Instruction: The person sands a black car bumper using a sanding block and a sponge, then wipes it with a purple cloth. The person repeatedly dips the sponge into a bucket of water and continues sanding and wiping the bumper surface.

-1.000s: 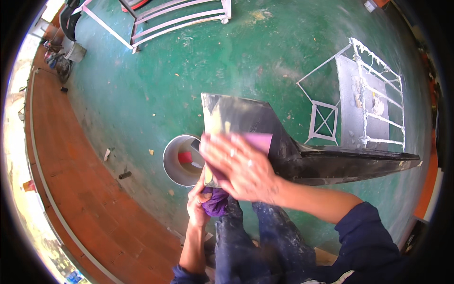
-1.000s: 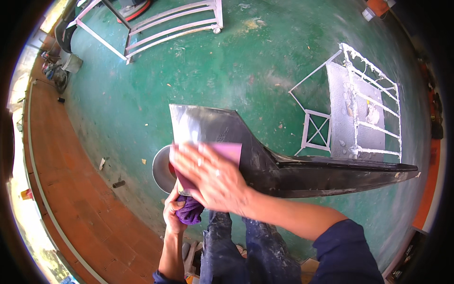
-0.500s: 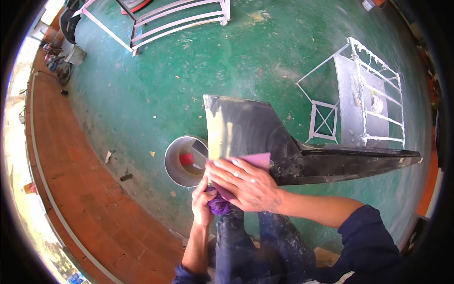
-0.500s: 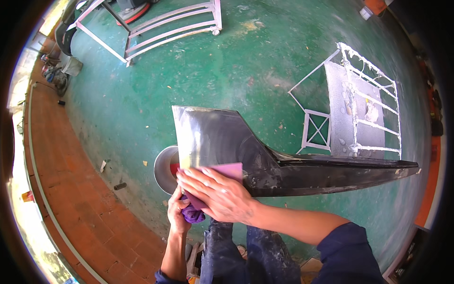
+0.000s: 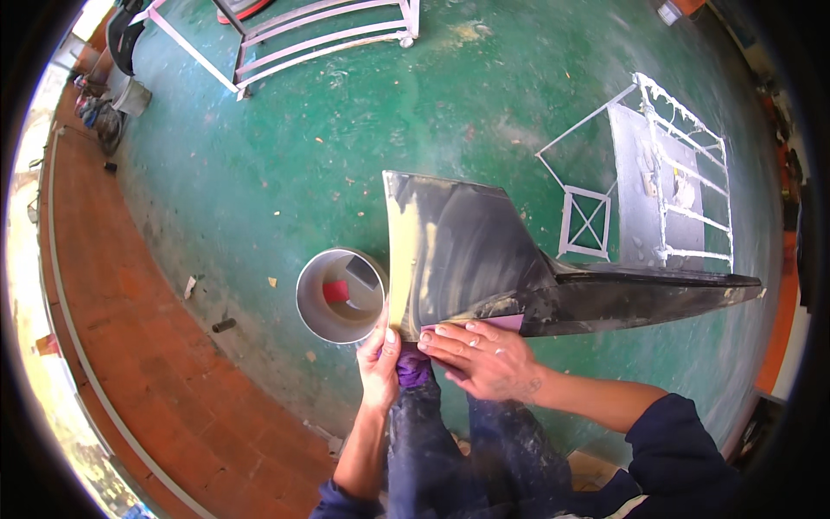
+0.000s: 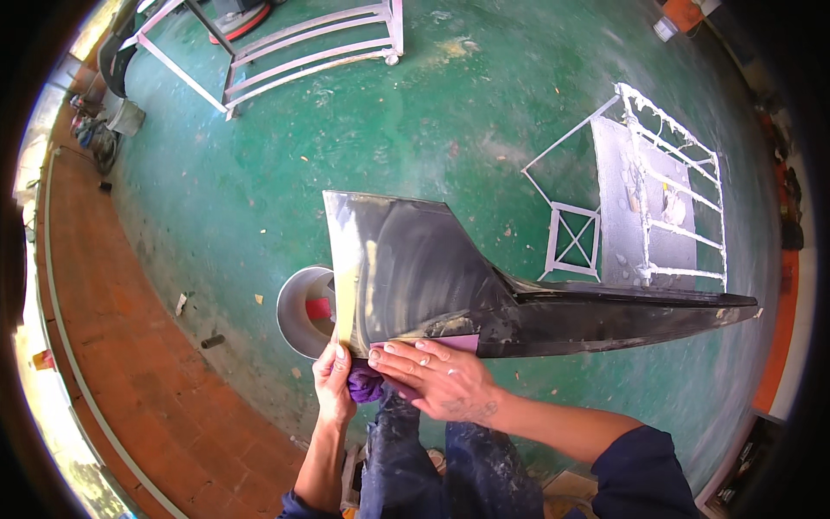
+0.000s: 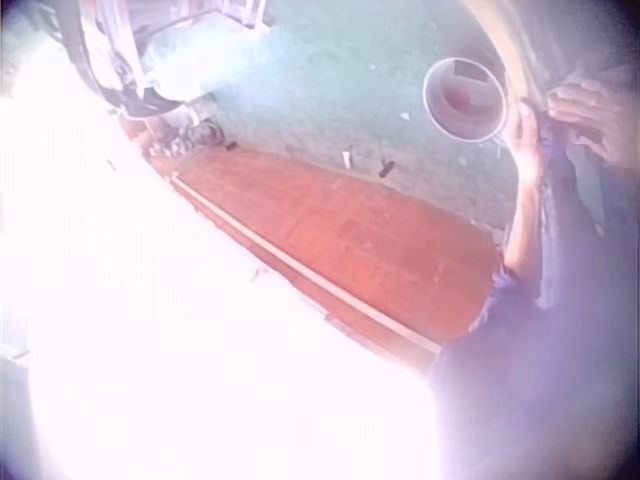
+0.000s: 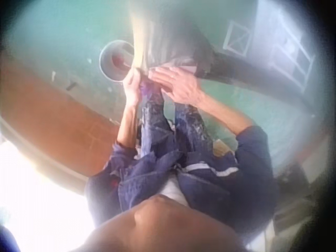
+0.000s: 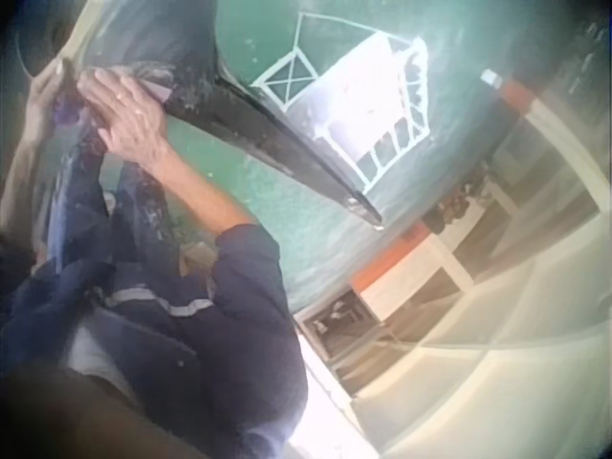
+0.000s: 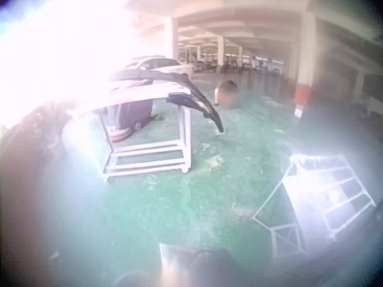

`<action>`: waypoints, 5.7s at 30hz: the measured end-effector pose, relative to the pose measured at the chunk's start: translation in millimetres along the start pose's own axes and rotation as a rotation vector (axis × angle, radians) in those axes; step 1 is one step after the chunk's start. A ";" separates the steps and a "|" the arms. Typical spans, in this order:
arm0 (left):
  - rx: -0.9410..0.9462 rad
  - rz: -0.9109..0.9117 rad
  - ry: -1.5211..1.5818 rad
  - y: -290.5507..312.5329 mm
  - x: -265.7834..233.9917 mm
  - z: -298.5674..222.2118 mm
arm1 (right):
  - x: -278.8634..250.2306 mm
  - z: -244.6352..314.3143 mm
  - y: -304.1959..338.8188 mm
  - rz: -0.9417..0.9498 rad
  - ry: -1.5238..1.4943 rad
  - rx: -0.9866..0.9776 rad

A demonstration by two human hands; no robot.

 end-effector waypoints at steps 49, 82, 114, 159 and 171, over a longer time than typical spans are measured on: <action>0.152 0.043 -0.232 -7.8 25.8 -20.5 | -50.3 -4.6 -80.1 -0.094 0.149 0.326; -0.290 -0.466 -1.430 -100.0 -206.3 146.8 | 124.0 112.5 97.5 -0.211 -0.855 1.448; -0.418 0.026 -1.629 10.4 51.1 433.8 | 238.1 319.3 527.8 -0.930 -1.036 2.069; -0.837 1.105 -0.836 267.0 1024.9 962.7 | 59.0 -244.8 1286.8 -1.856 -1.178 1.531; -1.114 0.509 -0.756 92.5 1020.6 923.4 | 180.8 -557.6 1297.6 -0.425 -0.929 1.913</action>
Point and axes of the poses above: each hand's wrist, its own y-axis away from the middle knuckle, its own x-axis out of the palm, z = x × y, the point moved 2 cm from there along -y, towards the middle knuckle, and after that the axes turned 7 degrees about -x, right-handed, at the moved point
